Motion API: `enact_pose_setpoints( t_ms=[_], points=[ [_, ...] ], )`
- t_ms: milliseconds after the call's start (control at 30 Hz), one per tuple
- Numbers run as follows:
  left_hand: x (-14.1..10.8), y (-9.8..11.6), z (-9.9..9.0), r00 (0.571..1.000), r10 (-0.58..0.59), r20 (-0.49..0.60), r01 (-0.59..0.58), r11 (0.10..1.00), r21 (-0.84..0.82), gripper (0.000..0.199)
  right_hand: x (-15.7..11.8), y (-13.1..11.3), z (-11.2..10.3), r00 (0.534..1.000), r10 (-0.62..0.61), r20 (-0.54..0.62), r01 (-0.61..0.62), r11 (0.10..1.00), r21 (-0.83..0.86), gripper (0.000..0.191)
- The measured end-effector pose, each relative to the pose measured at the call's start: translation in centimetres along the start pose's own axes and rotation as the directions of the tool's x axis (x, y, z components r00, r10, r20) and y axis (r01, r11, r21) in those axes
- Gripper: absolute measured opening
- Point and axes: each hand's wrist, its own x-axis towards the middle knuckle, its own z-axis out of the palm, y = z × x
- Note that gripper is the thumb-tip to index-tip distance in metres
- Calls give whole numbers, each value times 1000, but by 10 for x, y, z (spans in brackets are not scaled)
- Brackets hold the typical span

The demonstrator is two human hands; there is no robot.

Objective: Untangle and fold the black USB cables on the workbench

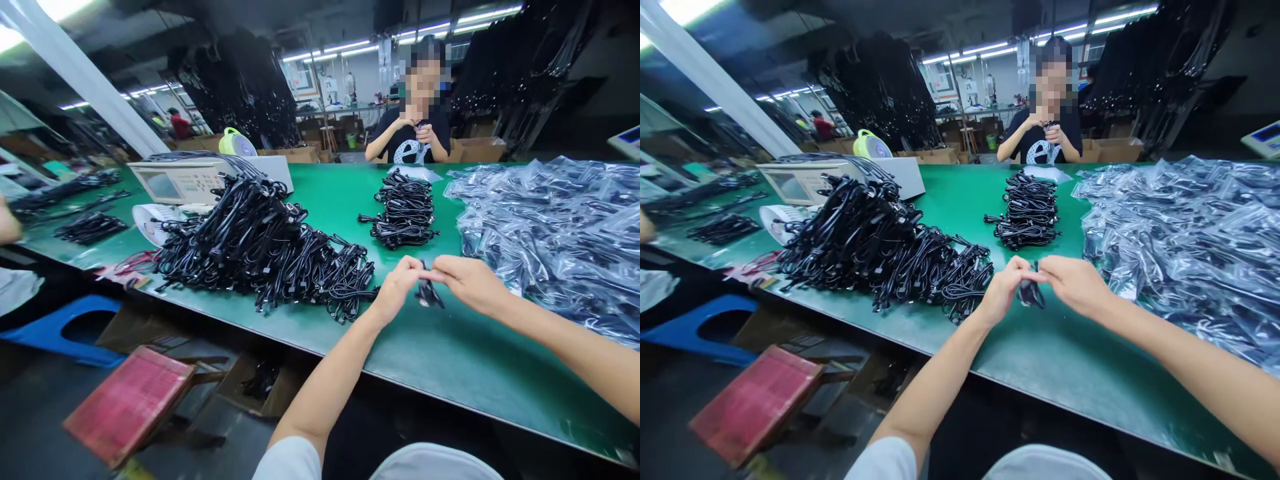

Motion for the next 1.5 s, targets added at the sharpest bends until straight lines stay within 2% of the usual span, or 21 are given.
enact_pose_setpoints(
  t_ms=[67,133,200,267,300,367,467,533,700,800,900,1000,1167,1233,1367,1433,1500],
  points=[
    [-3,-4,8,992,-15,123,-5,987,158,51,4,5,-7,999,38,-34,-39,999,-26,28],
    [-2,-13,14,973,-128,194,95,981,171,62,4,2,-10,997,57,-59,-59,998,-36,28],
    [3,-21,15,950,-273,154,273,962,21,82,0,-7,-8,998,38,-41,-39,999,-13,27],
    [7,-24,11,929,-354,108,369,908,-198,95,-6,-16,-2,1000,2,9,-2,999,38,26],
    [8,-23,8,931,-349,103,364,886,-289,94,-8,-19,1,999,-12,35,10,998,67,26],
    [8,-18,2,959,-256,122,284,884,-371,78,-12,-21,6,997,-11,71,3,993,118,25],
    [5,-10,-1,990,-96,103,124,944,-305,52,-13,-15,9,995,54,84,-67,984,165,27],
    [3,-8,1,996,-57,65,73,961,-269,46,-12,-10,9,989,109,96,-126,973,194,31],
    [4,-18,10,992,-126,-2,118,934,-337,47,-10,0,0,969,168,180,-212,941,266,40],
    [4,-22,12,973,-221,-61,188,920,-343,50,-6,7,-9,972,225,73,-237,930,280,32],
    [2,-20,13,966,-254,55,260,932,-253,48,0,10,-10,980,196,-35,-169,915,366,29],
    [0,-14,13,940,-279,198,317,928,-197,45,3,11,-4,991,127,-32,-102,902,419,27],
    [0,-10,11,885,-319,340,385,911,-147,33,1,8,4,983,157,-98,-103,903,418,23],
    [0,-13,11,875,-332,352,366,930,-31,25,1,8,6,975,219,-32,-178,861,476,25],
    [-2,-22,14,902,-346,259,259,912,318,10,1,9,9,933,291,210,-359,741,568,37],
    [-4,-25,15,903,-345,254,233,893,385,13,0,10,9,918,296,266,-397,712,579,43],
    [-5,-25,15,905,-336,261,224,897,380,15,0,10,7,896,325,302,-443,640,628,44]
  ],
)
